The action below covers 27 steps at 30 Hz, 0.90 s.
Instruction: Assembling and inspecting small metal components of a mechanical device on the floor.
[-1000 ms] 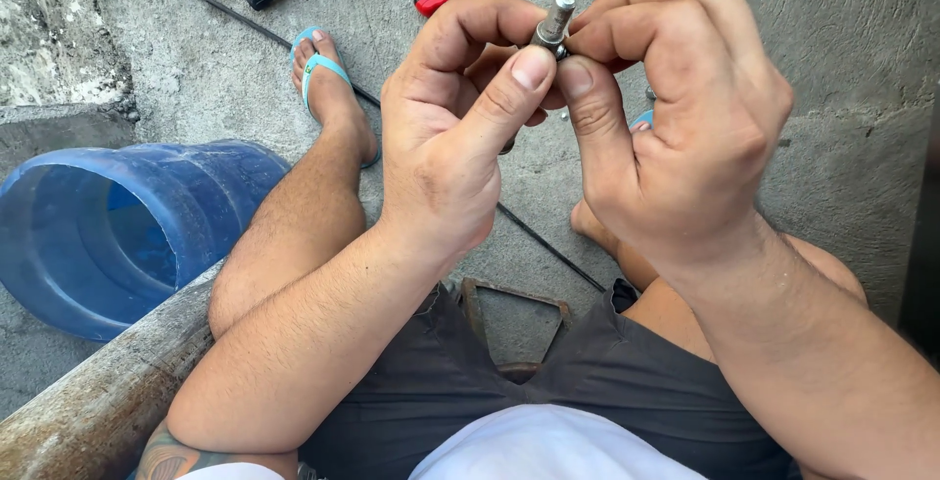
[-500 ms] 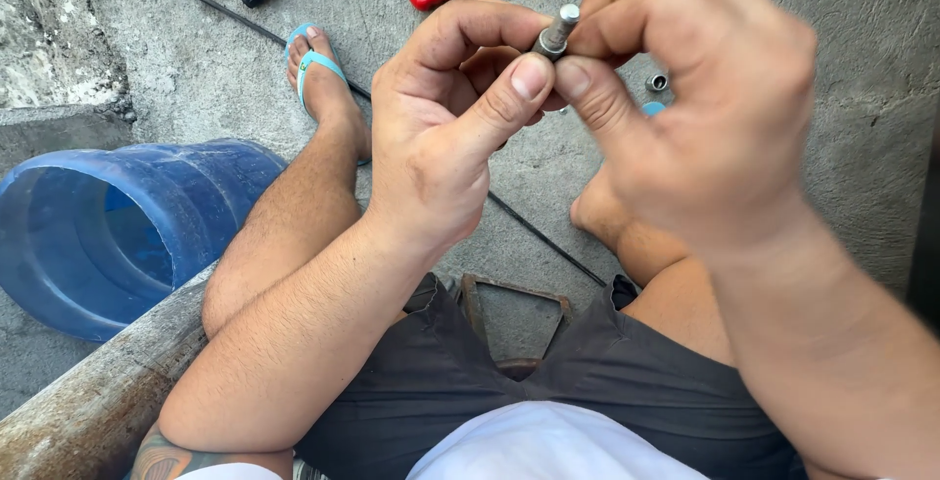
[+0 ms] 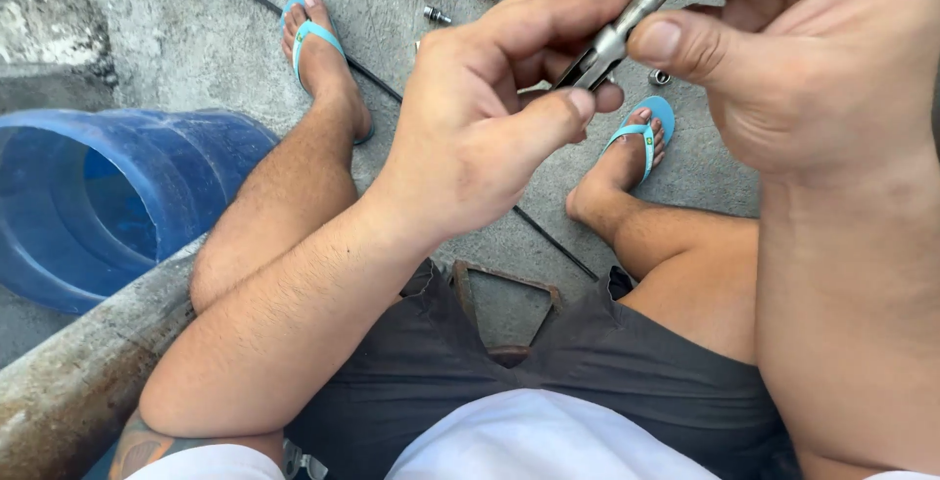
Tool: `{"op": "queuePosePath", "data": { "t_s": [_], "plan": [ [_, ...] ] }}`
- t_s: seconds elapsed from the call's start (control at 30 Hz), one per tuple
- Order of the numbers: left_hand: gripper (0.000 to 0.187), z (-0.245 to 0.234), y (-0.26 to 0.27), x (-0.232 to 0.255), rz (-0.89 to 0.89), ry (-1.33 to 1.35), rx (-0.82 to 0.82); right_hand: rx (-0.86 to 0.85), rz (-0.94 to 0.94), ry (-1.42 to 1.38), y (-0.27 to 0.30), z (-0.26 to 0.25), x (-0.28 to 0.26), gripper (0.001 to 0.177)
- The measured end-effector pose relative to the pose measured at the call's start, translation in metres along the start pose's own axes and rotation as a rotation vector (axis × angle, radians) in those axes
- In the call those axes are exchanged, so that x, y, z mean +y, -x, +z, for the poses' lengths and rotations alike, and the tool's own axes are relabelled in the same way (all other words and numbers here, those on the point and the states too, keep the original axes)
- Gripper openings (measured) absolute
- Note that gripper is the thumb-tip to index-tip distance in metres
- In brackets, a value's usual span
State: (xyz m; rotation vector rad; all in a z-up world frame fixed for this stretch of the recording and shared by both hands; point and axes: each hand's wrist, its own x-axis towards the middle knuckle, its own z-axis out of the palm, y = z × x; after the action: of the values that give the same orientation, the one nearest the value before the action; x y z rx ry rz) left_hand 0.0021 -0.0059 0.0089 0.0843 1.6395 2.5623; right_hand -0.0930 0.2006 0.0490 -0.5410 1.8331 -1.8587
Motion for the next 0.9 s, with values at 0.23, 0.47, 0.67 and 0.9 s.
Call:
{"op": "queuePosePath", "data": {
  "t_s": [0.23,0.47,0.67,0.9],
  "plan": [
    [0.042,0.012,-0.011,0.022,-0.131,-0.004,0.123,0.07,0.058,-0.11,0.005,0.003,0.016,0.016],
    [0.025,0.007,-0.001,0.014,0.106,-0.219,0.17,0.126,0.007,-0.212,0.003,0.02,0.015,0.01],
    [0.025,0.005,0.003,0.015,0.234,-0.541,0.188,0.14,0.03,-0.074,0.001,0.021,0.012,0.006],
    [0.028,-0.008,-0.005,0.019,0.302,-0.722,0.094,0.034,-0.009,0.231,0.012,-0.002,0.023,0.014]
  ]
}}
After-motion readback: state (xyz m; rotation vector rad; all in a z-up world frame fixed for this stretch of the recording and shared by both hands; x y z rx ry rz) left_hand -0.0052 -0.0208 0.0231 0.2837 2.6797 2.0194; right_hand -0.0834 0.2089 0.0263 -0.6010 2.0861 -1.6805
